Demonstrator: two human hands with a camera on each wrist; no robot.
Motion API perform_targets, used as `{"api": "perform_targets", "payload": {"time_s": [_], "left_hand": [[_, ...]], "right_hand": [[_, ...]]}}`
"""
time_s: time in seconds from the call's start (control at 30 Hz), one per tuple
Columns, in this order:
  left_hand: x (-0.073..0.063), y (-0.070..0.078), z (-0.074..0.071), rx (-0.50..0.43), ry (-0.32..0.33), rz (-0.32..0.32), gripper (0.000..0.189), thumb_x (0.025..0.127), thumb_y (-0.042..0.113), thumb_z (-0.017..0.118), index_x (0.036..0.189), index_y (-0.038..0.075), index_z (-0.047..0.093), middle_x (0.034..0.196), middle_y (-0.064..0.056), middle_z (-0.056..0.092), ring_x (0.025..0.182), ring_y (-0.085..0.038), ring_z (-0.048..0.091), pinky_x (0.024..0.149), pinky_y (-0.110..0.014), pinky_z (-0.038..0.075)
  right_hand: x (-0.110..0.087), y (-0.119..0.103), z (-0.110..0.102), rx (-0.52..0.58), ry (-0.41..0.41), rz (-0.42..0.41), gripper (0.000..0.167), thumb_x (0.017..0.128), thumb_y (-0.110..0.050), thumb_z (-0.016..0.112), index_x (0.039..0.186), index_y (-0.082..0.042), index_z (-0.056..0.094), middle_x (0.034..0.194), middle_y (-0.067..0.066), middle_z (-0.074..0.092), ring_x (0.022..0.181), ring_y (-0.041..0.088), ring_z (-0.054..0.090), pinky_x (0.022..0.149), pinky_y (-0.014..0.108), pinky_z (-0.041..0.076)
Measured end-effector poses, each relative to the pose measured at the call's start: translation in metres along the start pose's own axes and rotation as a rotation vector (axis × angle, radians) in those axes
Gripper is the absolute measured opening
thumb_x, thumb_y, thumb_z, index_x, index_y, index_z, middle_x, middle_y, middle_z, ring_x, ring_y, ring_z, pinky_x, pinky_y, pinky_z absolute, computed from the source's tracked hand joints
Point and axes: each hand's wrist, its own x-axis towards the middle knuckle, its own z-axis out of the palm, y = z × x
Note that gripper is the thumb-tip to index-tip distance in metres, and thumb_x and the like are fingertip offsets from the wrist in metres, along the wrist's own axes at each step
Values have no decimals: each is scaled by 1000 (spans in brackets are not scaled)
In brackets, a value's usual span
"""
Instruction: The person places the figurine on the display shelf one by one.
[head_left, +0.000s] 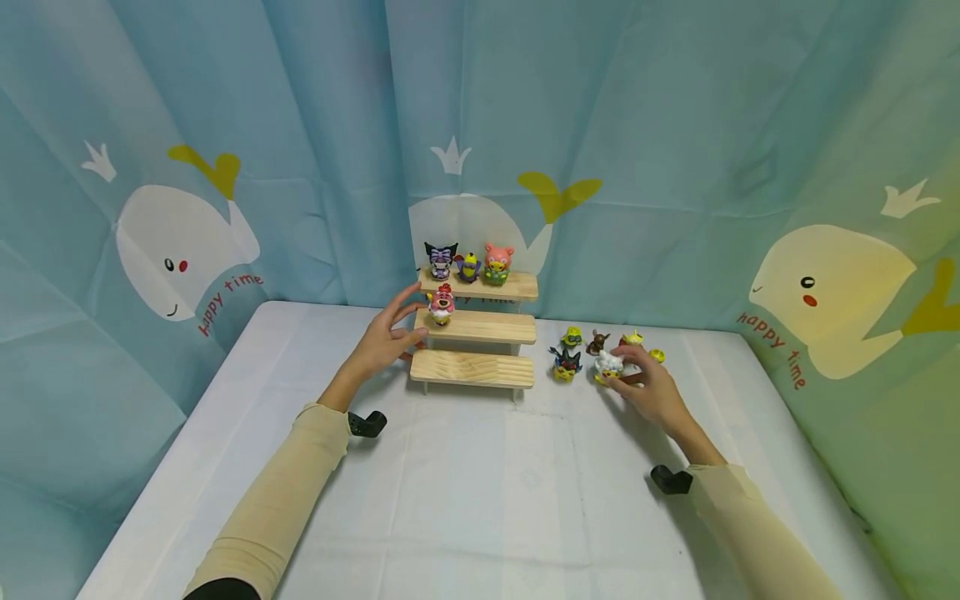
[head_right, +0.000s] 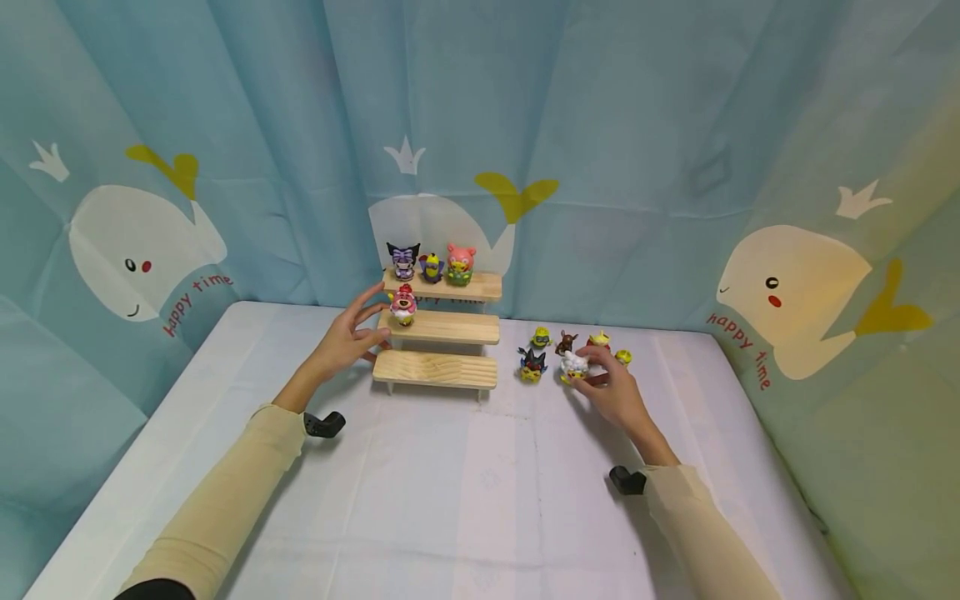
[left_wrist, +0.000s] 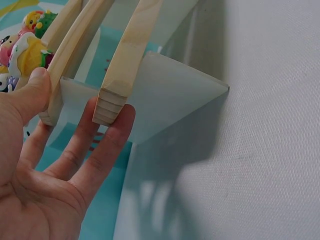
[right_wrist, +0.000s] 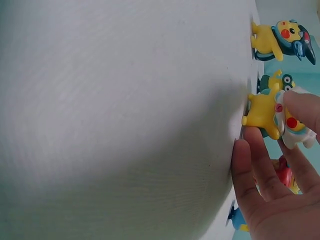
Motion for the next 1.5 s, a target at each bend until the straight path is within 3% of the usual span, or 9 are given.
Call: {"api": "perform_targets", "payload": {"time_s": [0.17,0.3,0.43,0.63,0.8,1.13,1.37,1.5], "left_hand": [[5,-12,-2,0,1,4,79,103,8,63,166,29,20,164,-22,31,98,-52,68,68,-53,62],[10,-26,-5,1,6,14,80,103,10,64,165,35,19,164,-18,33,97,-50,70,69,-60,60],[11,-26,-4,10,6,40,80,103,12,64,165,37,20,164,-15,35,93,-47,71,68,-63,58],[10,-27,-3,25,8,54,78,103,15,66,164,39,23,162,-15,38,93,-46,71,63,-49,62],[10,-28,-2,23,13,53,78,102,16,67,163,40,24,162,-20,36,99,-46,71,62,-47,63],[9,-28,-4,11,5,44,79,102,18,68,162,43,24,163,-19,34,101,-51,68,68,-65,58],[9,-26,-3,14,8,28,81,103,13,65,165,38,20,164,-20,31,101,-51,68,67,-60,60],[6,-17,-2,-1,4,15,81,103,9,64,166,33,19,164,-22,30,101,-54,67,71,-68,56]], "right_hand": [[-1,0,0,-8,20,-8,47,93,-8,78,136,-6,57,130,27,62,96,41,71,76,29,56],[-2,1,1,-13,44,-31,46,92,-6,79,133,-6,59,124,24,64,93,40,72,73,25,56],[-3,0,2,-14,43,-49,44,91,-6,79,131,-7,61,119,20,62,92,39,72,71,24,57],[-5,-2,0,-30,43,-58,41,91,-8,80,128,-6,63,118,22,61,86,35,72,65,25,57],[-6,-6,-6,-35,45,-77,43,90,-10,81,130,-6,64,119,22,64,83,33,73,64,25,56],[-3,-27,-26,13,62,-108,43,93,-17,80,133,-11,64,112,15,63,90,23,71,67,24,55],[-1,-40,-36,51,64,-125,44,95,-16,77,136,-10,63,129,13,63,94,8,68,72,19,56],[-1,-50,-40,92,75,-126,44,95,-14,77,137,-8,62,132,15,60,93,4,68,71,18,55]]}}
